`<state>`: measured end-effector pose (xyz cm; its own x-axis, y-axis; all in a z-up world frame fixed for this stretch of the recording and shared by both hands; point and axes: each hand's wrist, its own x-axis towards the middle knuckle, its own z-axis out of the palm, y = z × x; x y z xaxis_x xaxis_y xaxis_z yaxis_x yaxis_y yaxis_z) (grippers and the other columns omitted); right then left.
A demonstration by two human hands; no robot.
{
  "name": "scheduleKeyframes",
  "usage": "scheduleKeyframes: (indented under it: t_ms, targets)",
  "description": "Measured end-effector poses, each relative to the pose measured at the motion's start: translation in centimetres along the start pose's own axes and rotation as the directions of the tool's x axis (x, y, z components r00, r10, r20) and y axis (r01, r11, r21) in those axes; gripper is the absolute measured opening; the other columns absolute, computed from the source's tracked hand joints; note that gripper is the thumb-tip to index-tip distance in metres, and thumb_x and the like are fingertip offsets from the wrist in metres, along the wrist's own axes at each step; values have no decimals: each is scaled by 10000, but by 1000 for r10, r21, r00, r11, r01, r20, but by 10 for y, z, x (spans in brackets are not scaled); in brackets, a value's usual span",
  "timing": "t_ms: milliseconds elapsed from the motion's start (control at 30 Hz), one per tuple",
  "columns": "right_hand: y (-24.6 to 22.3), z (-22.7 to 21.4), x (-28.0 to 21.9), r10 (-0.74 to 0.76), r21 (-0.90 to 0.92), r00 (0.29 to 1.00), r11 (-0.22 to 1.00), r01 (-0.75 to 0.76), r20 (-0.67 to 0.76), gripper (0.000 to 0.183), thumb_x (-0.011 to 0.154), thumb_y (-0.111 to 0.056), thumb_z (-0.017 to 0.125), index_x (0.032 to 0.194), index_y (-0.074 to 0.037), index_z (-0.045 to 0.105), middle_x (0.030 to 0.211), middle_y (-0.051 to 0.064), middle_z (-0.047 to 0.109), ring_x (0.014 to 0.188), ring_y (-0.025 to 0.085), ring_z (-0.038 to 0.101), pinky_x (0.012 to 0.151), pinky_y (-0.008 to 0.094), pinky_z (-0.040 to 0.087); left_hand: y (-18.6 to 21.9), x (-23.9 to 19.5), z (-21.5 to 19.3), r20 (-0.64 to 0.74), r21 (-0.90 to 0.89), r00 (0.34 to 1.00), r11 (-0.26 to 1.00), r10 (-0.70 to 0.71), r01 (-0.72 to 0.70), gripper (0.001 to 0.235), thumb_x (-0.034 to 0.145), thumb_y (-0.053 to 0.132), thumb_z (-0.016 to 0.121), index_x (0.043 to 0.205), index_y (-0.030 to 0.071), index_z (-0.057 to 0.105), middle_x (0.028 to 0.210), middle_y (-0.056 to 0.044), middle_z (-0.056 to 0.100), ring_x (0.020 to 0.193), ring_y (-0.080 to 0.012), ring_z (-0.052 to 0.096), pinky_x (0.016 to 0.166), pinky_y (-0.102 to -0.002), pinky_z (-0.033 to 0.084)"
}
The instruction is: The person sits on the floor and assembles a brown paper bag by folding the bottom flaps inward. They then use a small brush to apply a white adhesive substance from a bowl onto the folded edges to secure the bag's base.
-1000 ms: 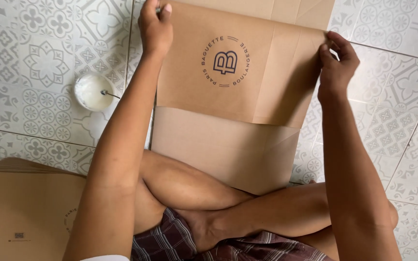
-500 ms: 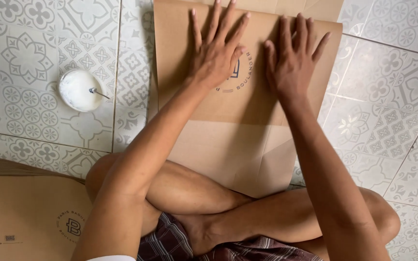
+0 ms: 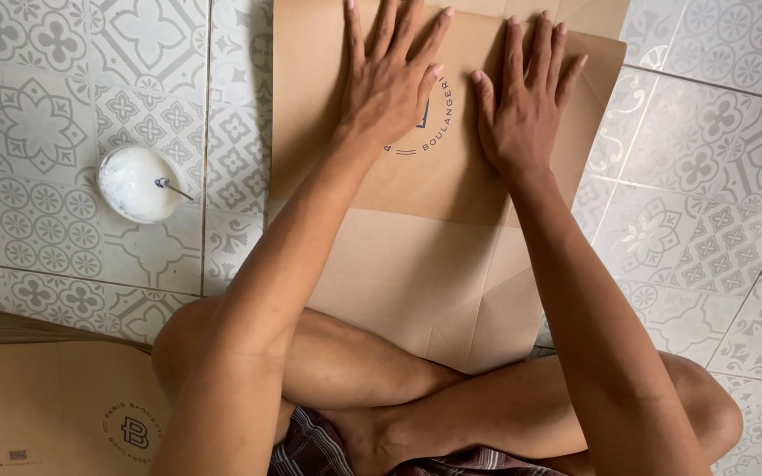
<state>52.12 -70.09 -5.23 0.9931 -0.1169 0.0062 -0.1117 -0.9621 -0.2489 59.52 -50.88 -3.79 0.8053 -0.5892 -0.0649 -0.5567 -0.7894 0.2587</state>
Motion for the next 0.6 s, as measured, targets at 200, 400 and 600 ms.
scheduleKeyframes:
  t_ms: [200,400,600]
  targets:
    - [7,2,1,-36,64,997,997,40,-63,608,1183,-492,430,1654,-113,361,1682,224,236,1567,392,150,1250,621,37,-18,-1,18,-89,50,996,999,-10,15,602,1139,574,433,1629,275,253,1643,-183,381,1525,-335,264,1209,-624,48]
    - [5,-1,-2,-5,100,996,995,14,-88,594,1185,-451,489,1651,-96,392,1681,226,226,1568,396,140,1237,635,-16,-54,-20,-8,-129,4,989,997,-79,80,659,1108,643,362,1575,182,422,1585,-168,426,1467,-373,306,1178,-637,60]
    - [2,-2,-1,25,135,997,991,-14,-79,587,1181,-448,492,1654,-116,387,1688,198,223,1573,373,138,1251,611,1,-84,-31,4,-329,-81,908,965,-262,249,540,1067,622,409,1389,233,601,1394,-45,585,1385,-386,357,1009,-841,-121]
